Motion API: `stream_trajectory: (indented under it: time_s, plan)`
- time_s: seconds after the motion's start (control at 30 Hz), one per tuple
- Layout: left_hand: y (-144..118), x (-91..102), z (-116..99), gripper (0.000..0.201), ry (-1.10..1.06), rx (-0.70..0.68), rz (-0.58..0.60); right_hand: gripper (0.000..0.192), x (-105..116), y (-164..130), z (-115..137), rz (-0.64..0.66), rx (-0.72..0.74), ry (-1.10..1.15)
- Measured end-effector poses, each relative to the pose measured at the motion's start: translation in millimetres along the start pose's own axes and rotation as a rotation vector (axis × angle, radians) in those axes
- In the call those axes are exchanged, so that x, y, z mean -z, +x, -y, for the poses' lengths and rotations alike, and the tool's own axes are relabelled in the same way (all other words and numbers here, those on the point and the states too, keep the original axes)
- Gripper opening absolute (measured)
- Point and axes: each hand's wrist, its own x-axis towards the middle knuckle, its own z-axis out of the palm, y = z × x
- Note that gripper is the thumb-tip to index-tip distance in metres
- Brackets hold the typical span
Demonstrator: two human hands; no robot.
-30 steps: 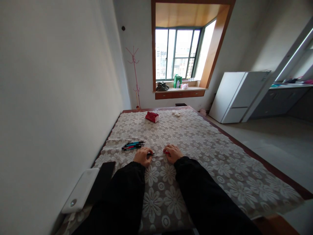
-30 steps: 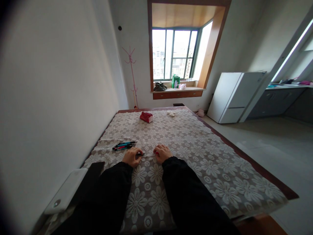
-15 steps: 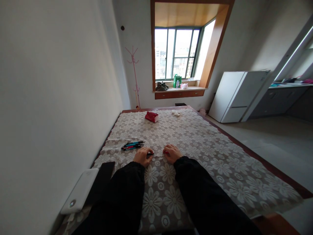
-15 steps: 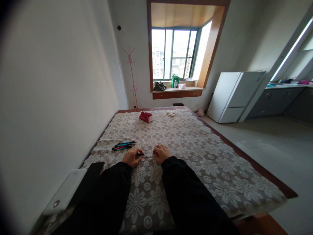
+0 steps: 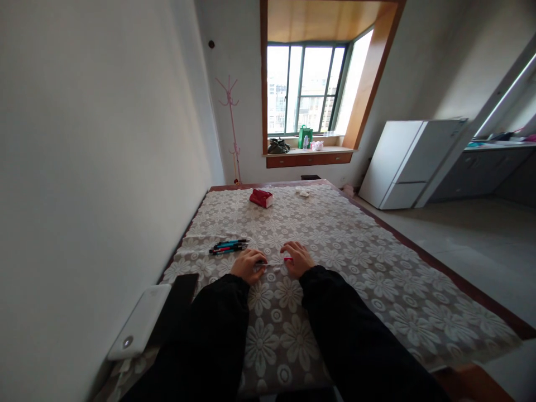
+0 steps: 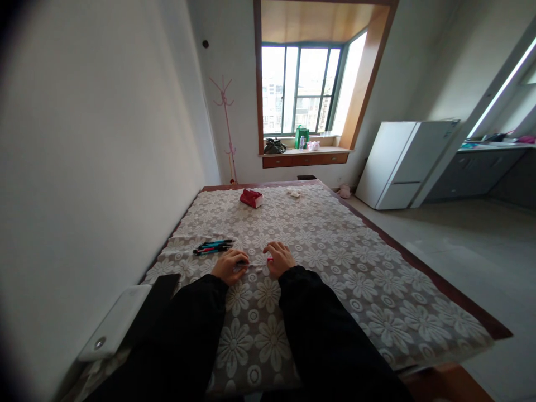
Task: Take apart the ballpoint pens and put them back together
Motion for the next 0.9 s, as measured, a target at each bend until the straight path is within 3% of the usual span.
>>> stream_trajectory:
  time_s: [0.17,0.27,0.4,0.5,0.6,0.7,0.8,0.9]
  plan:
    - [0.3,1.4,-2.3,0.014,-0.004,0.008,0.030,0.015,-0.3,1.5,-4.6,0.032,-0.102,-0.042]
    - [0.6,1.8,-2.7,0.015,-0.009,-0.007,0.014,0.011,3.7,3.9,0.6,-0.067,-0.076,0.083]
    - [1.0,3.1,-6.2,0.017,-0.050,-0.019,-0.021,0.011,6.5,7.7,12.3,-0.181,-0.054,0.540]
    - [0.5,2.5,-9.8,0.025,-0.109,0.011,-0.048,0.019,1.6,9.4,20.0,-0.118,-0.102,0.937]
    - [-0.4,-0.2,-10.5,0.033,-0.138,0.044,-0.078,0.029,-5.8,9.1,25.2,-0.040,-0.145,1.140]
    - [-0.8,-2.7,-7.8,0.025,-0.118,0.055,-0.086,0.026,-8.3,7.1,26.9,-0.009,-0.143,1.027]
    - [-0.6,-2.8,-5.6,0.022,-0.089,0.080,-0.118,0.013,-3.7,4.3,23.6,-0.026,-0.057,0.638]
    - [-0.4,-1.6,-6.4,0.026,-0.076,0.070,-0.127,0.010,2.2,1.9,17.0,0.065,0.133,0.230]
